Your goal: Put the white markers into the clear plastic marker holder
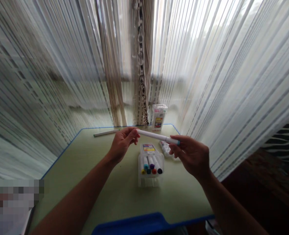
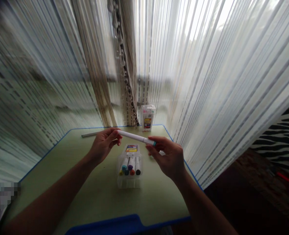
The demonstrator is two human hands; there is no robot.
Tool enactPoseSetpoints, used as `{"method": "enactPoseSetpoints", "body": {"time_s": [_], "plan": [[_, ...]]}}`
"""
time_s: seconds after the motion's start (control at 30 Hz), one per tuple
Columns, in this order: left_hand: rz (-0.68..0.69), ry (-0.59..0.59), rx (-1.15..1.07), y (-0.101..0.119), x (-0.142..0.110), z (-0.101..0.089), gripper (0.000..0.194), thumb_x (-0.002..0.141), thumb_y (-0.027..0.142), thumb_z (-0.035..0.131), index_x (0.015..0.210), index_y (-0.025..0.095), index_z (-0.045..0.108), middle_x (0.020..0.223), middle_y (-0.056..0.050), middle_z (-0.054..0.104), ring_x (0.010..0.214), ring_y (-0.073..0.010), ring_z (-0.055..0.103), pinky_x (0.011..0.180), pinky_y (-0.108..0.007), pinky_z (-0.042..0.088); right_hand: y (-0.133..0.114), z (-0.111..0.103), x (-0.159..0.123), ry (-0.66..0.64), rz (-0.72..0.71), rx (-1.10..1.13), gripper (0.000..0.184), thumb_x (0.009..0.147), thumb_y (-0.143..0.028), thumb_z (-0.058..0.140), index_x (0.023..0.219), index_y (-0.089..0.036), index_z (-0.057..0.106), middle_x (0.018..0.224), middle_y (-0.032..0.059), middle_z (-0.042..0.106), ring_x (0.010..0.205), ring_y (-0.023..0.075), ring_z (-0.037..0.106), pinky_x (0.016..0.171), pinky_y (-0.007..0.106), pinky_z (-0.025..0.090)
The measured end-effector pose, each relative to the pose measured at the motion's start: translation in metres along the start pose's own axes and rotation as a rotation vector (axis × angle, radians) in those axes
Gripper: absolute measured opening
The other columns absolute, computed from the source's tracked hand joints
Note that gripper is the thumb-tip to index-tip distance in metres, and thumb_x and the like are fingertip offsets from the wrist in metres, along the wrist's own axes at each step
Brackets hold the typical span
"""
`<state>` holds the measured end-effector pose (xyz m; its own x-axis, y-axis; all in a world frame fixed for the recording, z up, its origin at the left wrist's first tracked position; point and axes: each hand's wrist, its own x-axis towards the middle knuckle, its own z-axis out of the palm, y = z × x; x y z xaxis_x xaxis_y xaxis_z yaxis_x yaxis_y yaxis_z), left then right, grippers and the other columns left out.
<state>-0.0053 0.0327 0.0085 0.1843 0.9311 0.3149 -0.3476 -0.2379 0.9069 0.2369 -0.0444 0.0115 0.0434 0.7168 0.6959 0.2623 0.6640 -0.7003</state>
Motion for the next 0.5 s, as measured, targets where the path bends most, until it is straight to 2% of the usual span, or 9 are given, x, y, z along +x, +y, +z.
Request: {"method": "enactPoseSetpoints", "body": {"time_s": [0.1, 0.17, 0.23, 0.33, 0.4, 0.5], "plan": [[-0.003, -0.014, -0.02, 0.001, -0.001, 0.002, 0.038, 0.074, 0.048, 0.087, 0.087, 0.014, 0.076, 0.069, -0.001, 0.067, 0.059, -0.0107, 0.059, 0.057, -0.024, 0.05, -0.007, -0.001, 0.001, -0.008, -0.059, -0.103, 0.023, 0.086, -0.02, 0.079, 0.109, -0.021, 0.075, 0.076, 0.0008, 0.077, 0.057, 0.0142, 0.073, 0.053, 0.023, 0.061], [-0.006, -0.028, -0.047, 0.003, -0.002, 0.003, 0.036, 0.075, 0.045, 0.087, 0.089, 0.014, 0.078, 0.069, -0.001, 0.067, 0.06, -0.0105, 0.059, 0.057, -0.023, 0.05, -0.016, -0.002, -0.001, -0.004, -0.168, -0.219, 0.023, 0.085, -0.017, 0.079, 0.108, -0.021, 0.075, 0.081, 0.0014, 0.078, 0.06, 0.0136, 0.073, 0.057, 0.024, 0.062], [-0.011, -0.052, -0.087, 0.006, -0.003, 0.005, 0.032, 0.075, 0.04, 0.087, 0.093, 0.015, 0.079, 0.071, -0.002, 0.067, 0.061, -0.0104, 0.059, 0.057, -0.023, 0.049, -0.026, -0.003, -0.004, -0.013, -0.331, -0.322, 0.025, 0.085, -0.011, 0.077, 0.108, -0.019, 0.075, 0.091, 0.0041, 0.079, 0.068, 0.0137, 0.075, 0.063, 0.024, 0.063], [-0.017, -0.103, -0.153, 0.011, -0.004, 0.007, 0.029, 0.076, 0.032, 0.087, 0.099, 0.017, 0.081, 0.073, -0.002, 0.066, 0.064, -0.0106, 0.059, 0.057, -0.023, 0.049, -0.039, -0.003, -0.012, -0.1, -0.562, -0.427, 0.032, 0.087, -0.002, 0.071, 0.116, -0.015, 0.073, 0.104, 0.0088, 0.079, 0.089, 0.0157, 0.077, 0.077, 0.026, 0.064], [-0.017, -0.129, -0.183, 0.013, -0.005, 0.007, 0.028, 0.076, 0.029, 0.086, 0.102, 0.019, 0.081, 0.075, -0.002, 0.066, 0.065, -0.0106, 0.059, 0.058, -0.023, 0.049, -0.045, -0.003, -0.018, -0.138, -0.659, -0.514, 0.036, 0.087, 0.001, 0.07, 0.121, -0.012, 0.071, 0.107, 0.0111, 0.078, 0.097, 0.0164, 0.076, 0.085, 0.027, 0.063], [-0.019, -0.139, -0.202, 0.015, -0.007, 0.008, 0.028, 0.077, 0.027, 0.086, 0.103, 0.019, 0.081, 0.079, -0.002, 0.066, 0.067, -0.0104, 0.058, 0.058, -0.023, 0.049, -0.048, -0.004, -0.023, -0.123, -0.727, -0.595, 0.036, 0.086, 0.002, 0.071, 0.12, -0.01, 0.073, 0.112, 0.014, 0.077, 0.102, 0.0163, 0.075, 0.087, 0.027, 0.063]]}}
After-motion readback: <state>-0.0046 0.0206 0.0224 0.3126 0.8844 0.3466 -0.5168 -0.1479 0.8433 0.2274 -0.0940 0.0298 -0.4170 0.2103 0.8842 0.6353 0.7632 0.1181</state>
